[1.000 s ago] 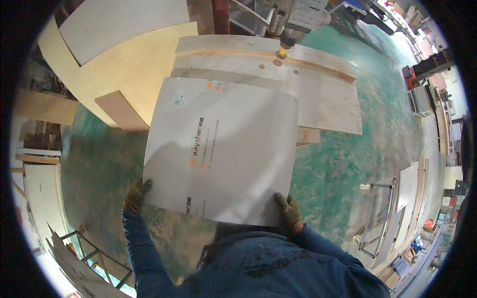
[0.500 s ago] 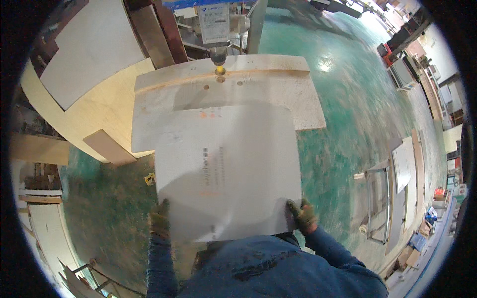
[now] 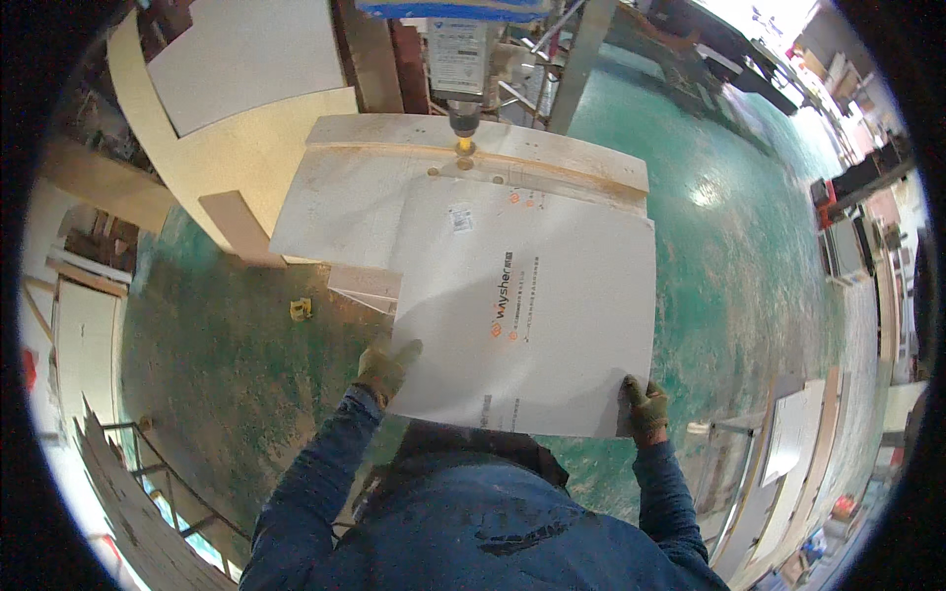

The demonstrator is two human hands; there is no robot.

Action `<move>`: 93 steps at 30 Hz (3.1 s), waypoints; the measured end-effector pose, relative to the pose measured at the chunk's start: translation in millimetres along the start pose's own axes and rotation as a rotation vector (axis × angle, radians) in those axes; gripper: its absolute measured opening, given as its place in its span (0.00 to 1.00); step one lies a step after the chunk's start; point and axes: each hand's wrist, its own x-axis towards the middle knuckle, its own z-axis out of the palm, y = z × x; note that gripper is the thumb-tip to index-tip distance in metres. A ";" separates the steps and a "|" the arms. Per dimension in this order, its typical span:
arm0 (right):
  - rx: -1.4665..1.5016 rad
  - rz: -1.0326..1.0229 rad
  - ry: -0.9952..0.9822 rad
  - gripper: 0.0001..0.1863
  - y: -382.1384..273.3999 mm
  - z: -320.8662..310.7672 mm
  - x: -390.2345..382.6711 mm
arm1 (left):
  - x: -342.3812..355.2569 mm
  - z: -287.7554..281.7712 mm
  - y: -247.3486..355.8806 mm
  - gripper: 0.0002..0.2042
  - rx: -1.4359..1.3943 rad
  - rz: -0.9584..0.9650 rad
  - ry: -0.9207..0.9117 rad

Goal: The person measures white panels with a tape measure, marks them, and drills holes using a drill press. They handle multiple panels, moving them between a stack and the drill press, and place drilled panels on a nearby table.

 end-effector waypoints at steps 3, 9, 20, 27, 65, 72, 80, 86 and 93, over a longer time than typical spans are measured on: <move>0.119 0.048 -0.002 0.17 -20.0 7.1 12.8 | -21.2 -8.0 97.5 0.39 0.448 0.142 0.197; 0.065 0.105 0.002 0.17 -31.3 -3.2 26.7 | 86.5 16.4 120.3 0.44 0.831 0.622 0.261; -0.072 0.152 -0.013 0.18 -71.2 18.8 41.3 | 122.8 1.7 129.8 0.43 0.816 0.699 0.343; -0.011 0.093 -0.003 0.19 -44.0 15.2 46.5 | 129.8 -2.7 134.8 0.43 0.793 0.670 0.311; -0.497 -0.159 0.189 0.25 -43.3 4.8 65.7 | 133.2 -5.0 150.2 0.48 0.792 0.559 0.261; -0.219 -0.523 0.168 0.17 -242.0 -8.2 159.7 | 134.5 -0.1 144.2 0.47 0.784 0.581 0.303; -0.129 -0.933 0.037 0.20 -460.9 72.1 233.3 | 134.4 -1.4 147.1 0.48 0.803 0.550 0.288; -0.305 -1.235 0.004 0.20 -521.2 86.6 281.9 | 135.4 1.2 149.1 0.47 0.733 0.606 0.321; -0.293 -1.149 -0.105 0.18 -537.5 92.3 289.5 | 133.6 2.6 149.1 0.46 0.760 0.557 0.353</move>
